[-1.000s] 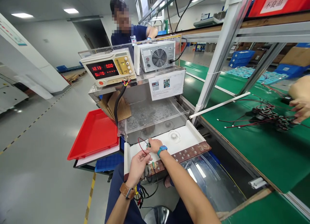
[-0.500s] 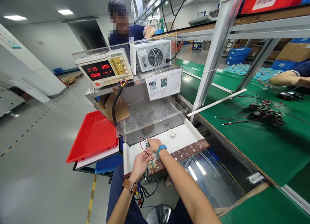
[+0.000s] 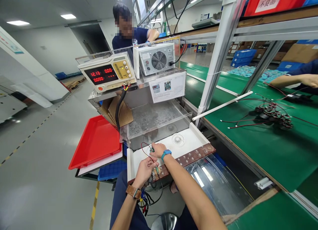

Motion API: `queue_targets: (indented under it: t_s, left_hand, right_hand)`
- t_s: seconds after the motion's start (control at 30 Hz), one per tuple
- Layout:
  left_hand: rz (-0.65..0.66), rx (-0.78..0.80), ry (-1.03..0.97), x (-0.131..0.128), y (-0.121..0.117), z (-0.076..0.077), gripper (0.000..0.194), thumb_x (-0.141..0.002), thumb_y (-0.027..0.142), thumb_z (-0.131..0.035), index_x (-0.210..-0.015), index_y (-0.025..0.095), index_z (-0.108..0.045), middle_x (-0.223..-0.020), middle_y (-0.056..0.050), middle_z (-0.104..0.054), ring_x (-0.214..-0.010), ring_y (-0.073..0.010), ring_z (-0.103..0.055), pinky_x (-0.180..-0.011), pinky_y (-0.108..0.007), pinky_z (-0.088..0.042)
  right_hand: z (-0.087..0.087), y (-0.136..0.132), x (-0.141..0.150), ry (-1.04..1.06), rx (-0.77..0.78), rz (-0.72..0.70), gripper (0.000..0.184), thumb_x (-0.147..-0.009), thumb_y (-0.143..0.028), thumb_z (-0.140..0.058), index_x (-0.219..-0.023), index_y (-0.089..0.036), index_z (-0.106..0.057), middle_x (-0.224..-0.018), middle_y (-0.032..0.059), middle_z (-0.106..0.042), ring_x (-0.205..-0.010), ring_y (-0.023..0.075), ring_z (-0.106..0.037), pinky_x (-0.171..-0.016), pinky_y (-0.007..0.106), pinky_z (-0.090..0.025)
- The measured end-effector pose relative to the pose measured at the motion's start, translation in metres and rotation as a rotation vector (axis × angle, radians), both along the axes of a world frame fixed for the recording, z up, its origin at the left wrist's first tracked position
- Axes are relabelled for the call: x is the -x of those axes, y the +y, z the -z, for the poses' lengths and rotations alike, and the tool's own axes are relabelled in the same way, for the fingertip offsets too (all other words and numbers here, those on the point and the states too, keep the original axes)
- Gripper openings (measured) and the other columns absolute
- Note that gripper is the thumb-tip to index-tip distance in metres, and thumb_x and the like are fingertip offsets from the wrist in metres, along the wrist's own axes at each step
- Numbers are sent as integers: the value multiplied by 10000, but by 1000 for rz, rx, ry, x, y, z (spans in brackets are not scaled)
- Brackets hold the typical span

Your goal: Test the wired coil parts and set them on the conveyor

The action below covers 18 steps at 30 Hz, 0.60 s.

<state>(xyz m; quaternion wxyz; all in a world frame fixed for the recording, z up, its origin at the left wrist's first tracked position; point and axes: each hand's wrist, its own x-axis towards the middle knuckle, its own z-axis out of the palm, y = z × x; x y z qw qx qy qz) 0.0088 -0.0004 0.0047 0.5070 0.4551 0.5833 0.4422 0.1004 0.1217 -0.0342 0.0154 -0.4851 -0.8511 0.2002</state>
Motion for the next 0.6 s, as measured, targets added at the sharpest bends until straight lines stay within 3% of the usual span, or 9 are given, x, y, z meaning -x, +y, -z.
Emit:
queue_targets:
  t_s: [0.6]
  left_hand:
    - [-38,9,-25,1,-1,5,158,-606,189,-594,-762,162,-592,-634,-40,-694,-657,-195,-649,-660,-290,-470]
  right_hand:
    - [8,-3,6,82,-18,23,345,-768,-401,-623,-1051,-204,-599,-938,109,-714,-893,275,-659,-699,299,-378]
